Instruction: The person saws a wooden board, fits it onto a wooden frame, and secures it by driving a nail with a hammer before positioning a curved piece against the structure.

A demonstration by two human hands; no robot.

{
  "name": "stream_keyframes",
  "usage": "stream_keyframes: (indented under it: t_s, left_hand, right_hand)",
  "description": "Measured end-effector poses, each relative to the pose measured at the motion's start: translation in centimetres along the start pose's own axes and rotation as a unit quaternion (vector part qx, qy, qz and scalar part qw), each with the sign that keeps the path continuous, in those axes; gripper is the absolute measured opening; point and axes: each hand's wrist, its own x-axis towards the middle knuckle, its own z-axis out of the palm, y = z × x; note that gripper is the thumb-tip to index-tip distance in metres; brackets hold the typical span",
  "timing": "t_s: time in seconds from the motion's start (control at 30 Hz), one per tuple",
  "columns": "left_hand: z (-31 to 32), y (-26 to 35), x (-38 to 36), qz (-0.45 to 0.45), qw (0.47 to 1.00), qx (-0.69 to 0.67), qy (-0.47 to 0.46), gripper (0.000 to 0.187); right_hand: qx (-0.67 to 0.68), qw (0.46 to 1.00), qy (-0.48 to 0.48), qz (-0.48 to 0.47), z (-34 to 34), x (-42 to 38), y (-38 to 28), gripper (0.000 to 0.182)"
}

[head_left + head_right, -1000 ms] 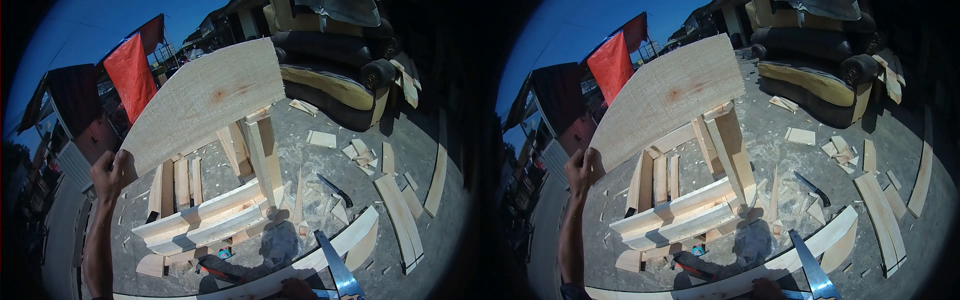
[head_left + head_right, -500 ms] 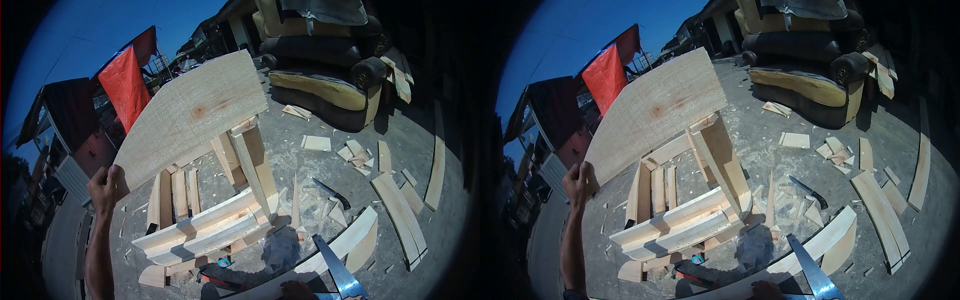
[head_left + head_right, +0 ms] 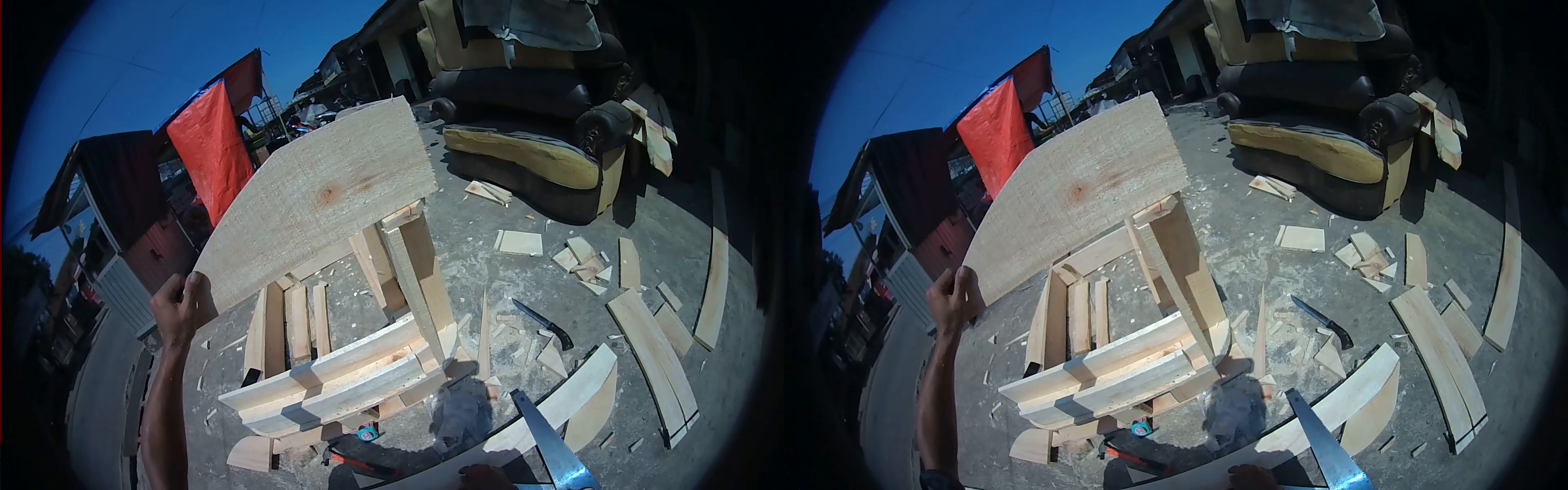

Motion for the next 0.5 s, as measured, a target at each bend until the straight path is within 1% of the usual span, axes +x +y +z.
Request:
stream_keyframes:
  t_s: [0.1,0.13,0.2,0.23,0.3,0.37,0.4,0.43,0.5]
  left_hand:
    - [-0.6,0.7,-0.5,-0.034,0.999,-0.021,-0.006,0.060]
    - [-0.8,0.2,-1.2,-0.038,0.999,-0.020,-0.006,0.060]
    - [-1.7,-2.0,-3.7,-0.113,0.991,-0.065,-0.020,0.062]
    - [-2.3,-3.6,-5.5,-0.121,0.991,-0.056,-0.024,0.062]
    - [-3.0,-7.6,-10.3,-0.169,0.982,-0.075,-0.024,0.059]
    - [-3.4,-11.8,-15.5,-0.187,0.977,-0.078,-0.061,0.056]
    - [-3.4,-11.6,-17.4,-0.247,0.960,-0.102,-0.089,0.054]
    - [-2.8,-11.7,-19.1,-0.254,0.957,-0.105,-0.091,0.054]
    - [-1.4,-12.3,-22.2,-0.312,0.932,-0.091,-0.158,0.053]
  right_hand:
    - [0.008,1.000,0.004,-0.001,0.2,-0.4,0.5,0.033]
    - [0.012,1.000,0.010,0.002,0.2,-0.7,1.0,0.033]
    - [0.024,0.999,0.032,0.030,0.1,-2.0,2.9,0.033]
    - [0.021,0.997,0.046,0.056,-0.1,-3.0,4.3,0.033]
    - [0.037,0.988,0.121,0.091,-1.9,-5.3,7.4,0.032]
    - [0.029,0.971,0.197,0.132,-3.1,-8.4,10.7,0.031]
    - [0.022,0.962,0.226,0.150,-3.7,-9.7,12.1,0.031]
    - [0.015,0.954,0.249,0.168,-4.1,-11.0,13.1,0.030]
    - [-0.001,0.942,0.269,0.200,-4.4,-13.7,14.7,0.030]
